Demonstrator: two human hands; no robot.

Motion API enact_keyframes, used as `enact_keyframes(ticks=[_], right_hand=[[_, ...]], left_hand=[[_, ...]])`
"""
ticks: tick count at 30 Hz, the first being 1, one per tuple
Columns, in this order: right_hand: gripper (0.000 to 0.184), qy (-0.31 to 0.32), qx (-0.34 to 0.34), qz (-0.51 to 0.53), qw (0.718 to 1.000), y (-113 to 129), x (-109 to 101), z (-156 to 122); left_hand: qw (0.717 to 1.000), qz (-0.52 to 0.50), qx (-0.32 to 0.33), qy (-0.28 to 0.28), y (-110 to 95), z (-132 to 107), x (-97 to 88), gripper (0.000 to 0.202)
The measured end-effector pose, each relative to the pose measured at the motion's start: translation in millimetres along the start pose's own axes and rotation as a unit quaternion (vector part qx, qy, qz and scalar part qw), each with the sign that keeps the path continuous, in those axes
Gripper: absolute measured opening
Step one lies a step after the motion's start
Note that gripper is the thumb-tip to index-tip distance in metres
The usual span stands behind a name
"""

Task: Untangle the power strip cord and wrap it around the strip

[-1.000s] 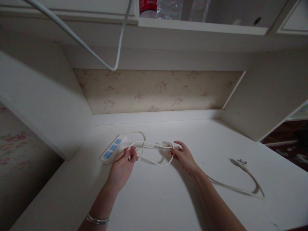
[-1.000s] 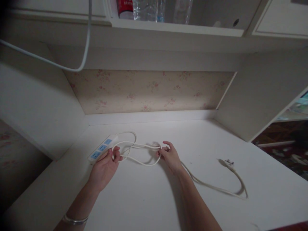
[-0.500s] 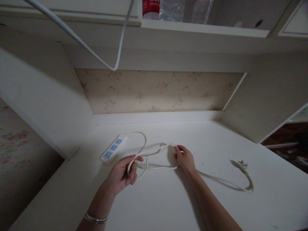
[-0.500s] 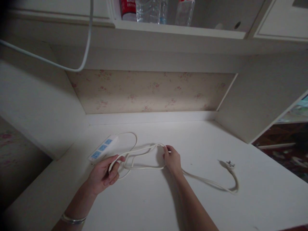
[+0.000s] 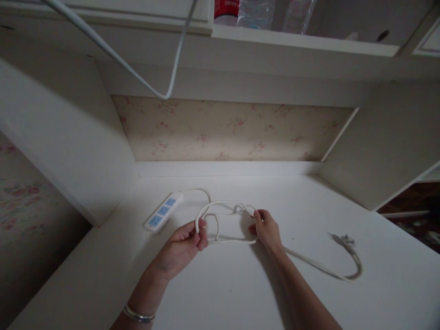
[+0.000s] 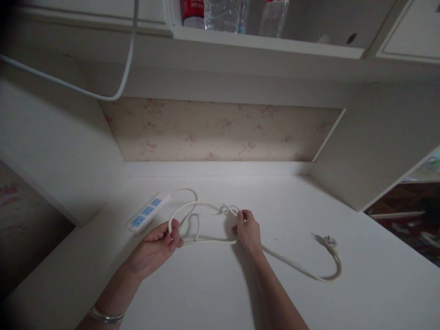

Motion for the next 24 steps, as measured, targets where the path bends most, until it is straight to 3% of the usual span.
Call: enact_keyframes(ticks=[5, 10, 14, 19, 24], right_hand=[[0.032, -0.035, -0.017, -0.032, 0.999, -5.2, -9.1, 8.8], [0.035, -0.055, -0.03, 0.017, 0.998, -3.7, -10.2, 10.2], [0.041, -0.036, -0.042, 0.133, 0.99, 11.4, -2.9, -1.5], [0.042, 0.032, -0.095, 0.172, 0.98, 43.3, 9.3, -30.1], [0.037, 0.127, -0.172, 0.139, 0.967, 68.3, 21.6, -56.3]], left_hand=[[0.994, -0.088, 0.055, -0.024, -12.3, -2.1, -5.5, 0.02], [0.995, -0.06, -0.027, 0.073, -4.4, -9.8, 6.0, 0.017], [0.987, -0.104, -0.11, 0.061, 9.5, -6.4, 11.1, 0.054], [0.977, -0.047, -0.209, 0.006, 35.1, -3.1, 17.5, 0.053], [0.97, -0.054, -0.235, -0.008, 50.6, 3.3, 27.5, 0.059]])
Point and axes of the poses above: each hand's wrist, its own z-axis towards the middle knuckle, its own x-axis out of the palm, y = z × x, the point moved 5 cm from there along z, towards the middle knuckle, and after that the axes turned 8 degrees about -y, right-handed, at the moved point
